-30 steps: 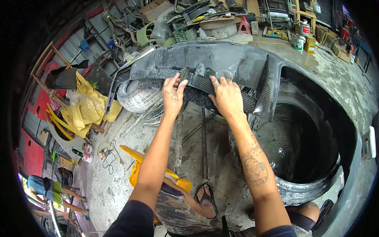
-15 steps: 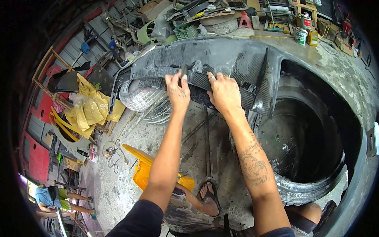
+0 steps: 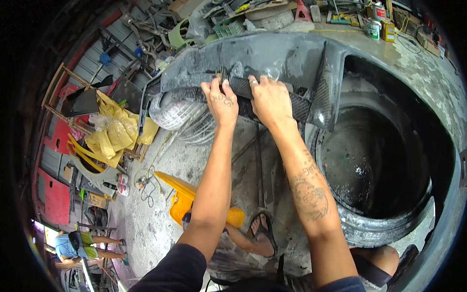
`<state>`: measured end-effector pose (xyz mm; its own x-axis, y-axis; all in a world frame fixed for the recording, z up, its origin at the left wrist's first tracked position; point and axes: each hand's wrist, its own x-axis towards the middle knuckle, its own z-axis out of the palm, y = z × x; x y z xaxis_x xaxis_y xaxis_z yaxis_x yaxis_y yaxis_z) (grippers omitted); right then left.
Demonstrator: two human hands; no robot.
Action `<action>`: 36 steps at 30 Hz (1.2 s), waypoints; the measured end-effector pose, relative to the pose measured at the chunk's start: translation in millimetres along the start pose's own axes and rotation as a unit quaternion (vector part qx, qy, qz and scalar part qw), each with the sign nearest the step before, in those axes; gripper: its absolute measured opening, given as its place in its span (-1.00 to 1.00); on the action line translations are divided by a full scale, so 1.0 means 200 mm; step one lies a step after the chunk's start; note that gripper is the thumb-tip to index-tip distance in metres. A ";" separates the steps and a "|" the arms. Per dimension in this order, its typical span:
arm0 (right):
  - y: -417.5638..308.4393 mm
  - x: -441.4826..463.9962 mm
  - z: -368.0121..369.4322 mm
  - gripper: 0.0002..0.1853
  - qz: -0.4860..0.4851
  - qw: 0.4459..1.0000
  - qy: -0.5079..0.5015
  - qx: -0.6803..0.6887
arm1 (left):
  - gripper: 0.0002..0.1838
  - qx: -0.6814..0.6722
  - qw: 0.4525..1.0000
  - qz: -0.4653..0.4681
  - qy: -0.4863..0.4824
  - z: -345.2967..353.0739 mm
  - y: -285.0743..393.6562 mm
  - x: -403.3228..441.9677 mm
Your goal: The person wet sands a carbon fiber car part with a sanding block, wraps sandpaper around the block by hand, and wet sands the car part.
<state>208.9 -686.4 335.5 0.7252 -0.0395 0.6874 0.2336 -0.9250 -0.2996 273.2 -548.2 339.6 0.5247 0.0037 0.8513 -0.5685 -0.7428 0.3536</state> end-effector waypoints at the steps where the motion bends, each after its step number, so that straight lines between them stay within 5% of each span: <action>1: -0.01 -0.02 0.00 -0.41 0.000 1.000 -0.005 0.003 | -0.73 0.003 1.000 -0.004 -0.002 -0.02 0.00 -0.06; 12: 0.00 0.01 0.00 -0.38 0.000 1.000 -0.014 -0.015 | -0.70 -0.050 0.998 -0.040 -0.003 -0.03 0.03 -0.10; 15: 0.00 0.00 -0.03 -0.36 -0.004 1.000 -0.025 -0.009 | -0.66 -0.034 0.998 0.037 -0.026 -0.02 -0.10 0.06; 19: -0.01 0.01 -0.04 -0.35 -0.002 0.999 -0.026 -0.020 | -0.70 -0.143 0.982 -0.122 -0.001 -0.12 -0.13 0.11; 21: -0.02 0.01 -0.04 -0.34 0.001 0.999 -0.027 -0.025 | -0.68 -0.148 0.985 -0.089 -0.021 -0.09 -0.18 0.10; 22: -0.02 0.02 -0.05 -0.34 0.003 0.999 -0.030 -0.019 | -0.64 -0.073 0.997 0.013 -0.028 -0.09 -0.22 0.10; 25: -0.02 0.01 -0.04 -0.34 0.002 0.999 -0.033 -0.019 | -0.63 -0.073 0.993 0.053 -0.079 -0.09 -0.21 0.08; 36: -0.02 -0.01 -0.02 -0.37 0.013 0.999 -0.032 -0.007 | -0.61 -0.005 0.999 0.015 -0.038 -0.02 0.01 0.01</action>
<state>203.5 -684.8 338.0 0.7707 -0.0408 0.6359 0.2043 -0.9295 -0.3072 270.7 -546.4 344.5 0.5532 -0.0700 0.8301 -0.5906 -0.7357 0.3315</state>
